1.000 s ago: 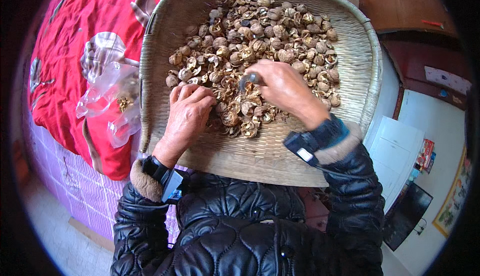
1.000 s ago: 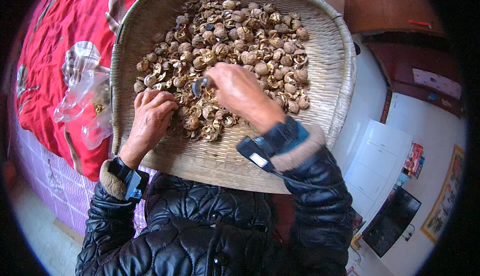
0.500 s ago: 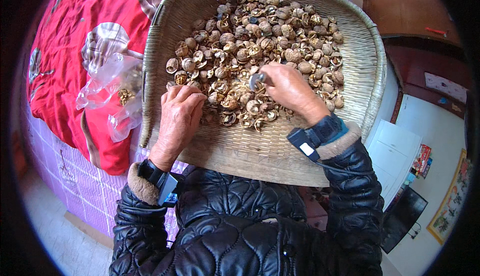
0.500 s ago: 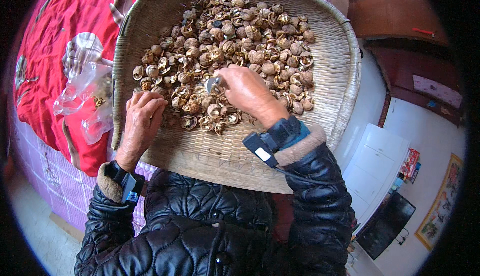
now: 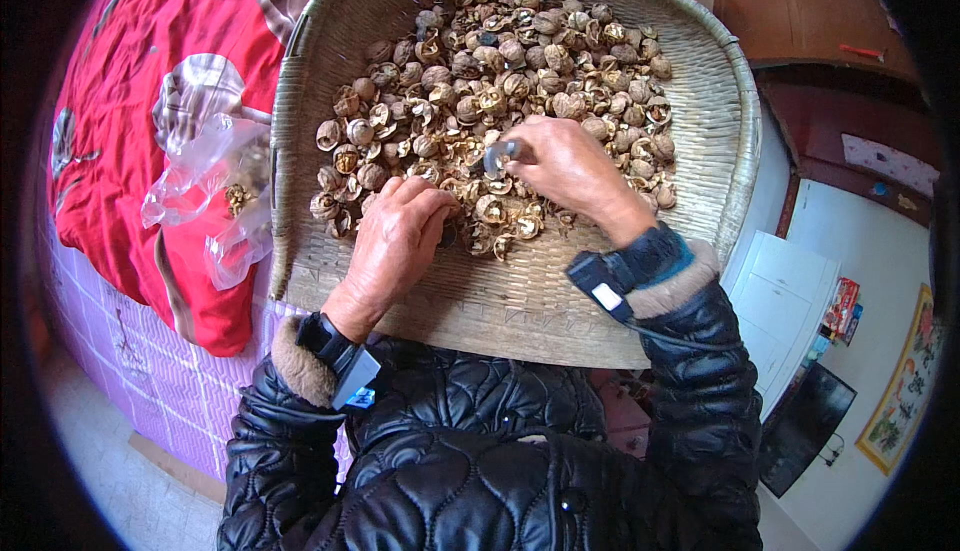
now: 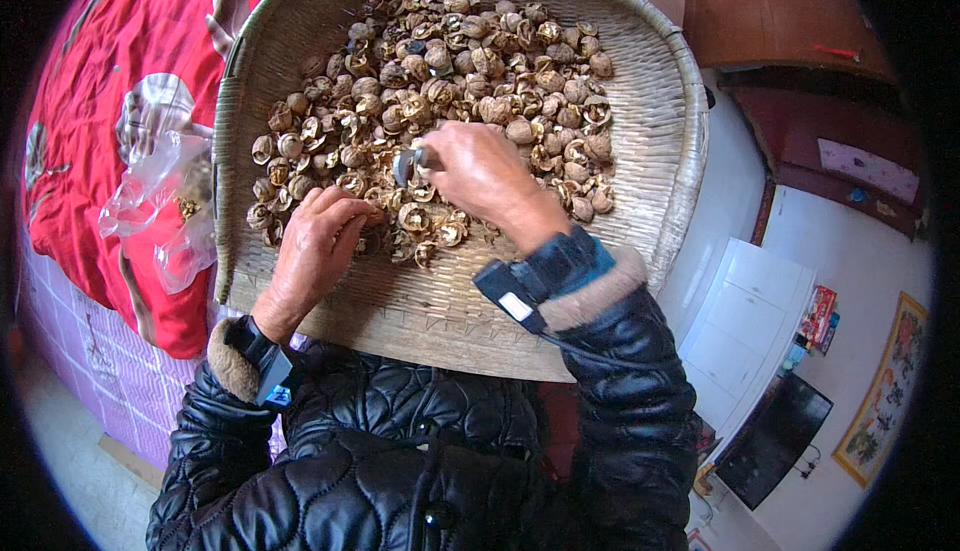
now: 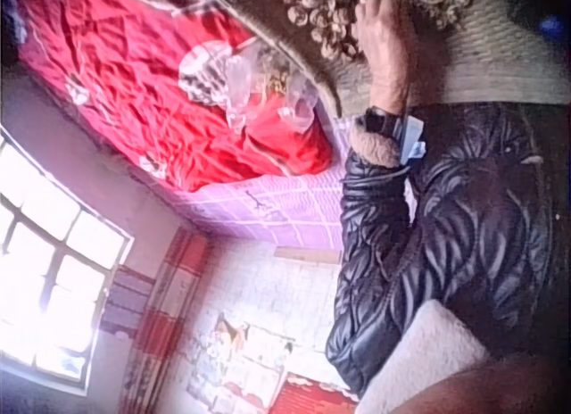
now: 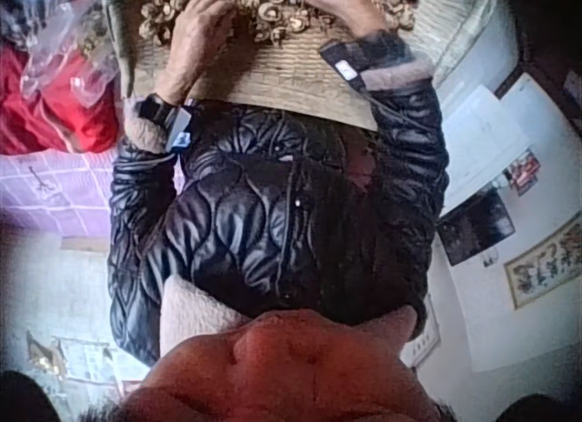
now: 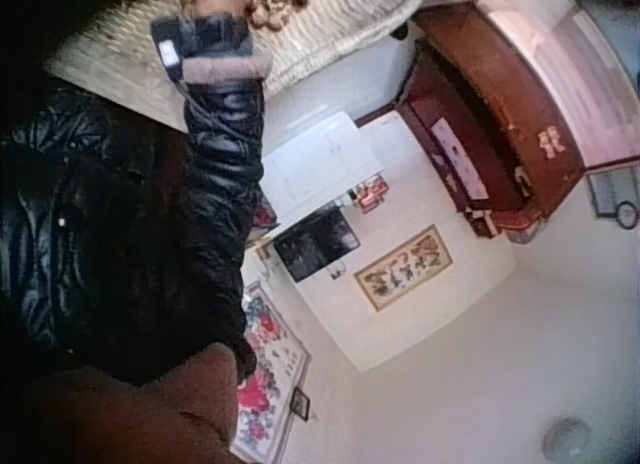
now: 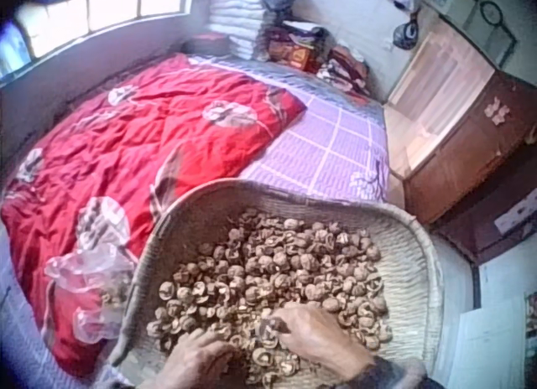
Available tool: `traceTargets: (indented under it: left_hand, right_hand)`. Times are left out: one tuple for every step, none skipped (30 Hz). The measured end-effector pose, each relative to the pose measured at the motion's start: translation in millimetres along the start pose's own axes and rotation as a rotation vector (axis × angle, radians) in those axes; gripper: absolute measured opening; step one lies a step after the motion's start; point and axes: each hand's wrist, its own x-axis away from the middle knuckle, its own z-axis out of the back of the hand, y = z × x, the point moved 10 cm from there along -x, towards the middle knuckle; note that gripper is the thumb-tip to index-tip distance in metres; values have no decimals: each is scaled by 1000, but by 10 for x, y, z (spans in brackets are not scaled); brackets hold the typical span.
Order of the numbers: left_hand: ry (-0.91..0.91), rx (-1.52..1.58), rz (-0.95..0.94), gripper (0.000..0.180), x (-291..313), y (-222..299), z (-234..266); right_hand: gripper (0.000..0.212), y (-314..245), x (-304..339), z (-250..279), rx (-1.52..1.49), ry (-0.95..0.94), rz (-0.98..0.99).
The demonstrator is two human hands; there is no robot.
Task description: The person cracks walnuts with a small hammer-like tool over a woven basket, removes the nutmeat, and places it into a plastic bag. The person repeatedly picks up whole walnuts, cracks them, and separates the shells from the kernels.
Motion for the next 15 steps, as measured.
traceTargets:
  left_hand:
    - [2, 8, 1, 11, 3, 4, 2]
    - [9, 13, 7, 11, 7, 1, 10]
    - [15, 17, 14, 11, 12, -7, 21]
    - [22, 20, 23, 11, 17, -18, 36]
    - [29, 25, 46, 10, 25, -44, 53]
    - [35, 32, 69, 9, 35, -72, 70]
    - [44, 40, 88, 9, 42, -98, 91]
    - [51, 84, 115, 8, 44, -135, 108]
    - [57, 131, 135, 7, 39, -167, 122]
    - [61, 180, 158, 6, 32, -194, 128]
    - [26, 246, 231, 10, 37, -257, 83]
    - [3, 357, 294, 13, 40, -294, 28]
    - [-28, 464, 373, 15, 50, -330, -53]
    - [-57, 568, 449, 18, 65, -354, -135]
    - [-79, 772, 557, 27, 90, -379, -254]
  right_hand:
    - [12, -31, -61, -101, 28, -20, 17]
    - [12, -101, -123, -168, 41, 2, 66]
    - [12, -159, -154, -227, 82, 21, 103]
    - [11, -192, -182, -281, 132, 25, 122]
    - [9, -206, -208, -295, 154, 40, 131]
    - [9, -195, -218, -285, 125, 48, 126]
    - [9, -177, -222, -248, 98, 56, 121]
    - [8, -138, -223, -215, 80, 46, 95]
    - [8, -97, -204, -134, 23, 62, 74]
    - [12, -47, -168, -81, -58, 23, 56]
    - [14, 39, -122, -54, -244, -12, -23]
    - [17, 90, -65, -27, -442, -34, -80]
    - [21, 126, 5, -35, -564, -72, -142]
    - [19, 117, 75, -13, -608, -97, -153]
    - [18, 106, 151, -27, -707, -114, -184]
